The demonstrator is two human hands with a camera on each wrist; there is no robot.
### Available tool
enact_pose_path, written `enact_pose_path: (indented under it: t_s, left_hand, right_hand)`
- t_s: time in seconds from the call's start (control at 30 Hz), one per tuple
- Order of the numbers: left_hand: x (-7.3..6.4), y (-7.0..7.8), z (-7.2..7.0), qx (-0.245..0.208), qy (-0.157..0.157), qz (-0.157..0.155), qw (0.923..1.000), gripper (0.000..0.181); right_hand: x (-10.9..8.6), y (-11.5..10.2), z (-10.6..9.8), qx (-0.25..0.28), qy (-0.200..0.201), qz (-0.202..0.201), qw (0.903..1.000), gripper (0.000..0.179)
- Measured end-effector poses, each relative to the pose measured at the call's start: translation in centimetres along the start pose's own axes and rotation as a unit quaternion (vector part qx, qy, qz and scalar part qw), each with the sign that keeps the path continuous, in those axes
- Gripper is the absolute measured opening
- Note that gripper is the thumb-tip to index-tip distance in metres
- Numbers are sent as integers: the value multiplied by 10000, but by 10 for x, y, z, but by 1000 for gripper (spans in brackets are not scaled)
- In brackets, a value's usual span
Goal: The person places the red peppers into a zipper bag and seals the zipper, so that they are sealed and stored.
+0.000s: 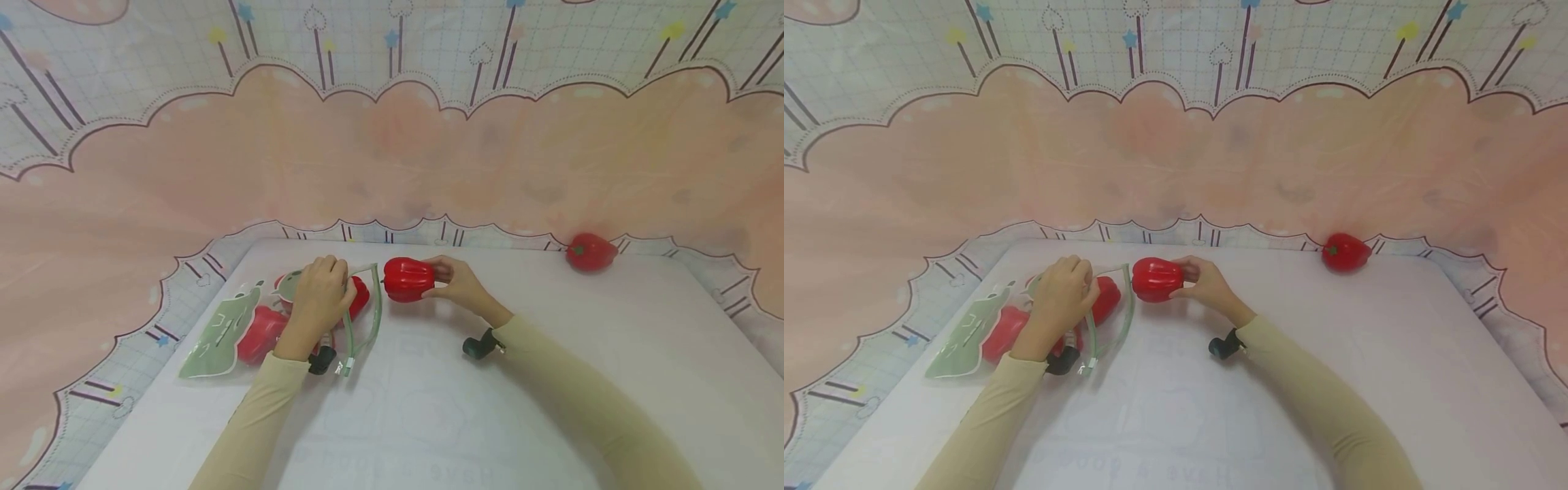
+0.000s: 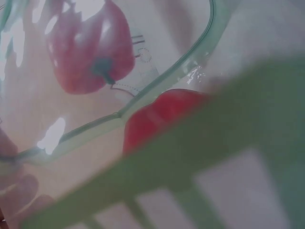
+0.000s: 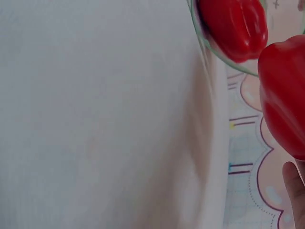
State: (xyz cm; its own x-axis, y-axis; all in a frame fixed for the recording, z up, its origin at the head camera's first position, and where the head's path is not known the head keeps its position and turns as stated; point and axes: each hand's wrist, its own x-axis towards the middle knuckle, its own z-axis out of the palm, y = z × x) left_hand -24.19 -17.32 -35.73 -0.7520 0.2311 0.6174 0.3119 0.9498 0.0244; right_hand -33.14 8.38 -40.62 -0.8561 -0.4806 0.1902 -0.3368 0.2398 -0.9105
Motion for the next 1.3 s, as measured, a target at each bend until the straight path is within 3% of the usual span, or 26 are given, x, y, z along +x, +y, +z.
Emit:
enact_pose_path:
  t_s: [0.43, 1.3]
  left_hand:
    - [-1, 1, -1, 5, -30, 28, 10000, 11]
    - [1, 1, 0, 124, -106, 9, 9999, 12]
  right_hand:
    - [6, -5, 20, -133, -57, 29, 9999, 55]
    - [4, -9, 33, 2, -10, 34, 10000, 56]
